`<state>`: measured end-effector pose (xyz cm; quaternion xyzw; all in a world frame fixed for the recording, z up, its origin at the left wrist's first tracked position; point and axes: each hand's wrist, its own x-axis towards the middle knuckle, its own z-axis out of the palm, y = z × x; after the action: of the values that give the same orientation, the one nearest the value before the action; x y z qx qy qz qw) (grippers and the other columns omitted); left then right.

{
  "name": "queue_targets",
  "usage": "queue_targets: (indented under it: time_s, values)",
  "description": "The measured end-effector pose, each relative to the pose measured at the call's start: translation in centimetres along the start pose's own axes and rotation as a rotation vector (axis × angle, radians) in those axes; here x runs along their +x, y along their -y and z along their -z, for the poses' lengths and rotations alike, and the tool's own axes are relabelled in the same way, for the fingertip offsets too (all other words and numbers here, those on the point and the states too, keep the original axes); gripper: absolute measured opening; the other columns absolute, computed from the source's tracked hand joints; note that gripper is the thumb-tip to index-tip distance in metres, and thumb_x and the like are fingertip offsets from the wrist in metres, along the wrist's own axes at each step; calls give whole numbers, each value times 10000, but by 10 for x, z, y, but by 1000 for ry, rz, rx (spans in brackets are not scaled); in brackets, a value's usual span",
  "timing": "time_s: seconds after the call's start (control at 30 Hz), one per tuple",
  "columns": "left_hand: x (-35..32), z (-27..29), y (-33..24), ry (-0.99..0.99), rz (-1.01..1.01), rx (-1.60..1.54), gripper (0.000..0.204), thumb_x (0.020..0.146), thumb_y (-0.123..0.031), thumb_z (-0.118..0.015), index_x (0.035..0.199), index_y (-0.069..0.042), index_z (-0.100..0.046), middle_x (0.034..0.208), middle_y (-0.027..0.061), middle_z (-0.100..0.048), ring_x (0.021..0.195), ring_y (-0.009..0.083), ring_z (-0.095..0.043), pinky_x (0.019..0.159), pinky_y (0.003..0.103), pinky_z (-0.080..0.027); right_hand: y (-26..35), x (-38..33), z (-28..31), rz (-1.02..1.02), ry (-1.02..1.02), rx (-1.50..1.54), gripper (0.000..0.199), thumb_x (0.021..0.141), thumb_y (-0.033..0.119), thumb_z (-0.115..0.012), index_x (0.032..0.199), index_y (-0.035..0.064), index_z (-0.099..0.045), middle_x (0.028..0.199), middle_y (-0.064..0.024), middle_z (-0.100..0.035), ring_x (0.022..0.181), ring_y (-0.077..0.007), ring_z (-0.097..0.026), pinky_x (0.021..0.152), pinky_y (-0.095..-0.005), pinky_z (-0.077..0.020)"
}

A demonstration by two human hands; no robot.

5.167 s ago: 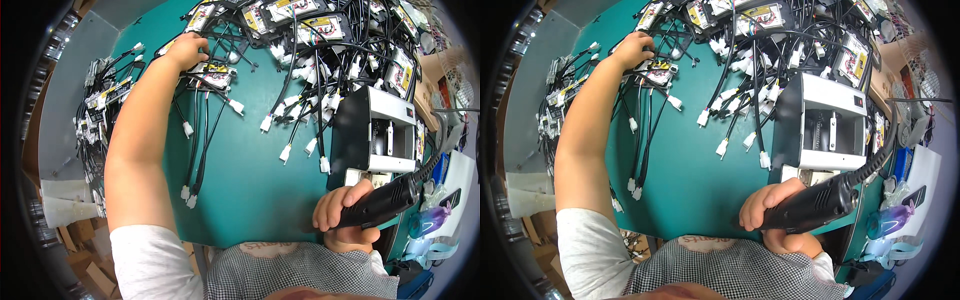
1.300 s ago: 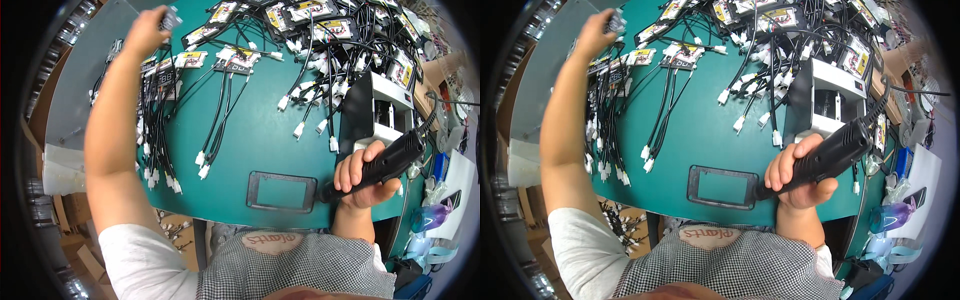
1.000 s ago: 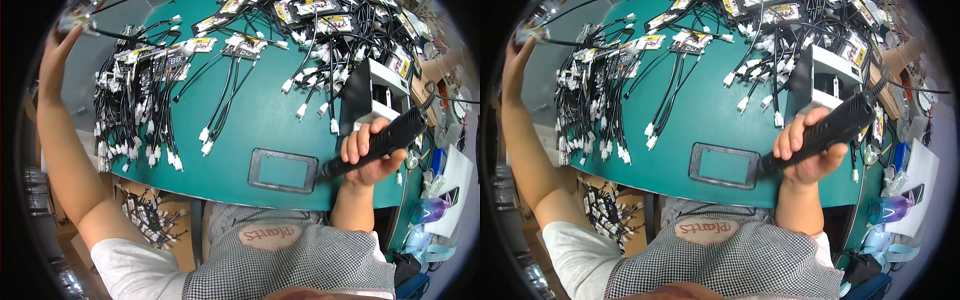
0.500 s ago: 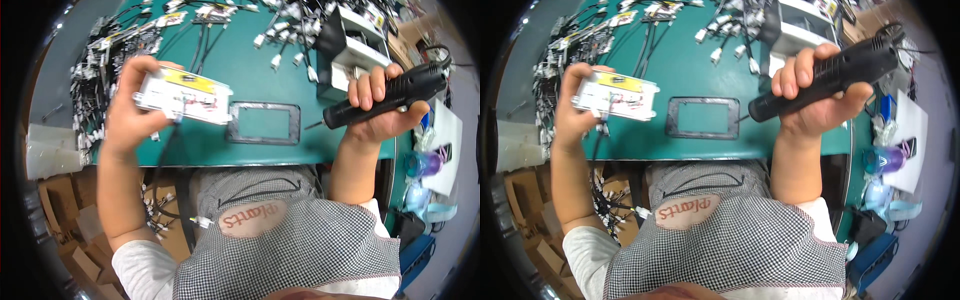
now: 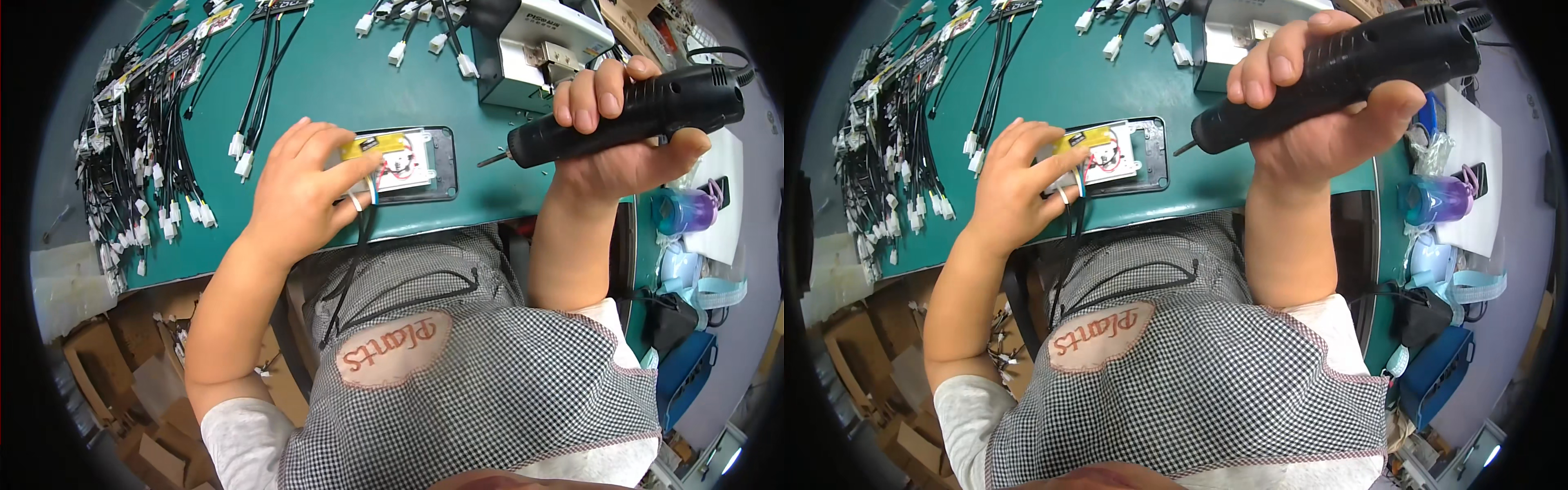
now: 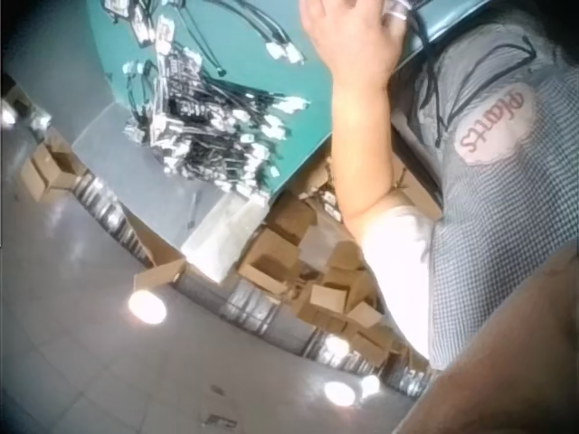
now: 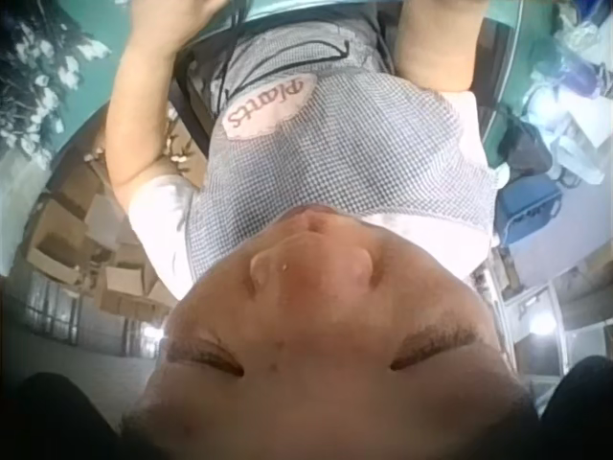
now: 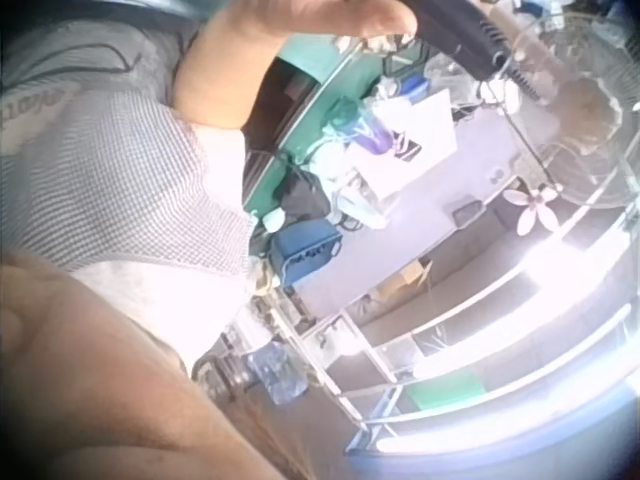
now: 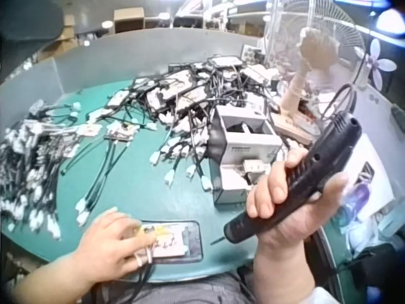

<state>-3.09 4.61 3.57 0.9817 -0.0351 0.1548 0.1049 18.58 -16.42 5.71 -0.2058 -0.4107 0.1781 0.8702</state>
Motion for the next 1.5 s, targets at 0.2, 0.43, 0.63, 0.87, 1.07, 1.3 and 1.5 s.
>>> queue_targets:
  time_s: [0.2, 0.43, 0.63, 0.87, 1.07, 1.3, 1.5]
  values:
    - [-1, -31, -4, 36, 60, -117, 492, 628, -186, -829, 1109, -211, -732, 1218, 89, -617, 1217, 359, -524, 1031, 496, -421, 0, 0, 12, -37, 100, -100, 844, 774, 787, -563, 1177, 46, -572, 822, -61, -543, 653, -183, -546, 634, -357, -476]
    - [5, -23, -1, 120, 132, -110, 416, 671, -90, -818, 1070, -163, -729, 1316, 147, -572, 1218, 364, -537, 998, 429, -468, 12, 4, 23, -44, 146, -143, 867, 756, 805, -556, 1215, 70, -591, 850, -70, -568, 666, -207, -560, 653, -377, -484]
    - [9, -36, -11, 50, 122, -115, 454, 650, -105, -816, 1090, -161, -721, 1324, 155, -567, 1225, 376, -530, 1003, 453, -454, 43, 4, 30, 86, -12, -277, 832, 710, 841, -555, 1087, 111, -685, 806, -76, -605, 680, -230, -595, 659, -404, -490]
    - [20, -47, -31, 45, 151, -157, 412, 676, -204, -809, 1079, -179, -727, 1311, 155, -570, 1224, 365, -533, 1046, 499, -404, 74, 29, 54, 367, -124, -491, 804, 720, 855, -528, 967, 107, -684, 723, -99, -641, 611, -250, -629, 583, -411, -540]
    - [21, -49, -30, 37, 138, -160, 437, 652, -185, -816, 1080, -177, -728, 1308, 154, -573, 1214, 365, -543, 1034, 494, -414, 31, 32, 4, 447, -439, -528, 688, 784, 725, -631, 1046, 93, -562, 663, -61, -532, 512, -182, -535, 492, -300, -484]
    - [21, -47, -32, 39, 124, -157, 503, 608, -101, -817, 1100, -154, -725, 1327, 169, -572, 1208, 385, -549, 993, 464, -450, 28, 37, 10, 381, -389, -579, 686, 820, 711, -599, 1015, 57, -534, 656, -72, -521, 514, -183, -527, 493, -296, -480]
    - [20, -47, -28, 47, 130, -171, 493, 625, -140, -818, 1108, -163, -722, 1324, 163, -570, 1214, 375, -543, 1009, 470, -437, 11, 16, -6, 109, -331, -427, 805, 722, 791, -617, 1018, 48, -523, 626, -85, -519, 489, -191, -513, 473, -304, -466]
